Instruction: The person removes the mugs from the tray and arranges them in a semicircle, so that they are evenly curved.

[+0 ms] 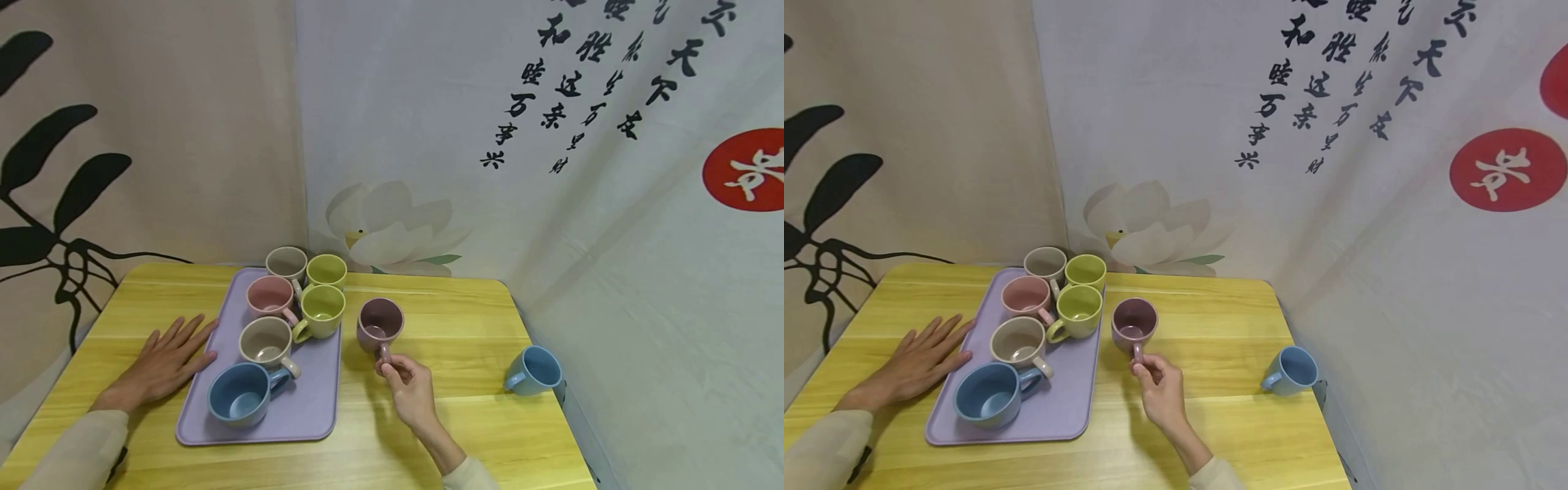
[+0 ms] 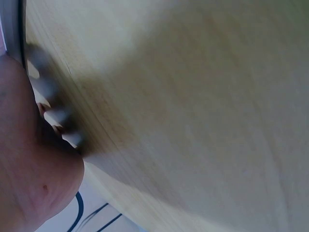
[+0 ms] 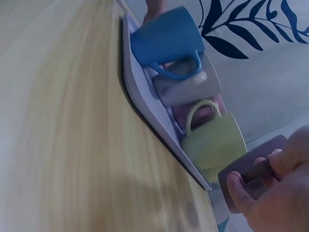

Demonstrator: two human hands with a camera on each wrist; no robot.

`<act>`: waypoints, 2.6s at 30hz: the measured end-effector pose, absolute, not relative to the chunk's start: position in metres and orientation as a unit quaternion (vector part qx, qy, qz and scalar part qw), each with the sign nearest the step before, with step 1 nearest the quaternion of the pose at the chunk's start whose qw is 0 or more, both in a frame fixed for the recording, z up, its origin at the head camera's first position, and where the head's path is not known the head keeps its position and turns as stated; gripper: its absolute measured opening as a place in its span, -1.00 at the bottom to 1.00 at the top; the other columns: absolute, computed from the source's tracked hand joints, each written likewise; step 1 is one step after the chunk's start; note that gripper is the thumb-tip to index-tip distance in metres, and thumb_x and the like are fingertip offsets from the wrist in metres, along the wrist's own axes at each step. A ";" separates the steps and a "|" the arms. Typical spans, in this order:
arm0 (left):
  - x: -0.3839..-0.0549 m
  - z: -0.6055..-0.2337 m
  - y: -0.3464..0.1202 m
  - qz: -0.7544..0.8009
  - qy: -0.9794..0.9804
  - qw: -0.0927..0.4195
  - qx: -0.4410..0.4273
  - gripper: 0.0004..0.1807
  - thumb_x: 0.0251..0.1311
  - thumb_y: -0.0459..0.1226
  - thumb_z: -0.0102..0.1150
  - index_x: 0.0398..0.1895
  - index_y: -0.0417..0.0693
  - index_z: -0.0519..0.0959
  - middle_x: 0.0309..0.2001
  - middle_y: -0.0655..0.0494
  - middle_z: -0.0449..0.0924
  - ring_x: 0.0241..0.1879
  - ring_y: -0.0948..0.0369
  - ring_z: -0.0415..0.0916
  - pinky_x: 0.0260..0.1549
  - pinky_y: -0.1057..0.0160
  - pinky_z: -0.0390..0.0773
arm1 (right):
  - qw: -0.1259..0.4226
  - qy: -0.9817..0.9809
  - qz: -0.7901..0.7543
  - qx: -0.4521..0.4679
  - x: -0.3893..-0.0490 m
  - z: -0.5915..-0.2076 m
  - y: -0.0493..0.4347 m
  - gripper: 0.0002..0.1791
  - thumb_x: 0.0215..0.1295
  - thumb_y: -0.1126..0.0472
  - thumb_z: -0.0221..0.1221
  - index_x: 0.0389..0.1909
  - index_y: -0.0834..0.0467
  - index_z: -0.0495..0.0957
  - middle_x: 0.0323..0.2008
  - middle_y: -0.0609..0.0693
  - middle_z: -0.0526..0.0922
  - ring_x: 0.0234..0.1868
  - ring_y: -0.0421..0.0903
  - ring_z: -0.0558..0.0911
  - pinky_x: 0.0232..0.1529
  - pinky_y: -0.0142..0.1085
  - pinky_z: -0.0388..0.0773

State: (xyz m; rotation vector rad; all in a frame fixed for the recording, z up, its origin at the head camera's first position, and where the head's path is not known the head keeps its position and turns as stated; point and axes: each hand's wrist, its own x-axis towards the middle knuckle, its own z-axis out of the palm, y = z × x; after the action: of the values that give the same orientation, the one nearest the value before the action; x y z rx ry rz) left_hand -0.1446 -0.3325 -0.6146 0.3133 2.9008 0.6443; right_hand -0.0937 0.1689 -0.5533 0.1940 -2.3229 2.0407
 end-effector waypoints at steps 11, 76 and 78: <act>-0.147 -0.617 -0.333 0.213 0.969 0.070 0.107 -0.08 0.71 0.30 -0.07 0.91 0.19 -0.06 0.87 -0.34 -0.15 0.81 -0.53 -0.33 0.61 -0.74 -0.38 | 0.054 -0.734 0.677 0.034 -0.105 -0.550 0.182 -0.83 0.55 0.53 0.27 0.05 0.48 0.73 0.07 0.56 0.79 -0.03 -0.26 0.90 0.20 -0.26 0.84; -0.144 -0.616 -0.332 0.214 0.968 0.072 0.105 -0.07 0.71 0.30 -0.08 0.91 0.22 -0.10 0.86 -0.35 -0.16 0.80 -0.54 -0.34 0.61 -0.74 -0.40 | 0.233 -0.697 0.634 -0.242 -0.141 -0.572 0.267 -0.81 0.64 0.39 0.28 0.10 0.41 0.75 0.08 0.27 0.87 -0.15 -0.34 0.85 0.04 -0.43 0.82; -0.144 -0.616 -0.332 0.214 0.968 0.072 0.106 -0.08 0.71 0.30 -0.08 0.91 0.22 -0.10 0.86 -0.35 -0.16 0.80 -0.54 -0.34 0.61 -0.74 -0.40 | 0.241 -0.693 0.631 -0.253 -0.142 -0.573 0.270 -0.80 0.64 0.37 0.29 0.10 0.41 0.75 0.09 0.30 0.87 -0.15 -0.31 0.85 0.00 -0.45 0.82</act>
State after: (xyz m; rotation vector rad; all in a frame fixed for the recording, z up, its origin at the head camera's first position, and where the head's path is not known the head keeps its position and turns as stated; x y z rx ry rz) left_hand -0.1442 -0.3325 -0.6162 0.3188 2.9111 0.6428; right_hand -0.1419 0.2700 -0.5727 -0.6911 -1.8967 1.7251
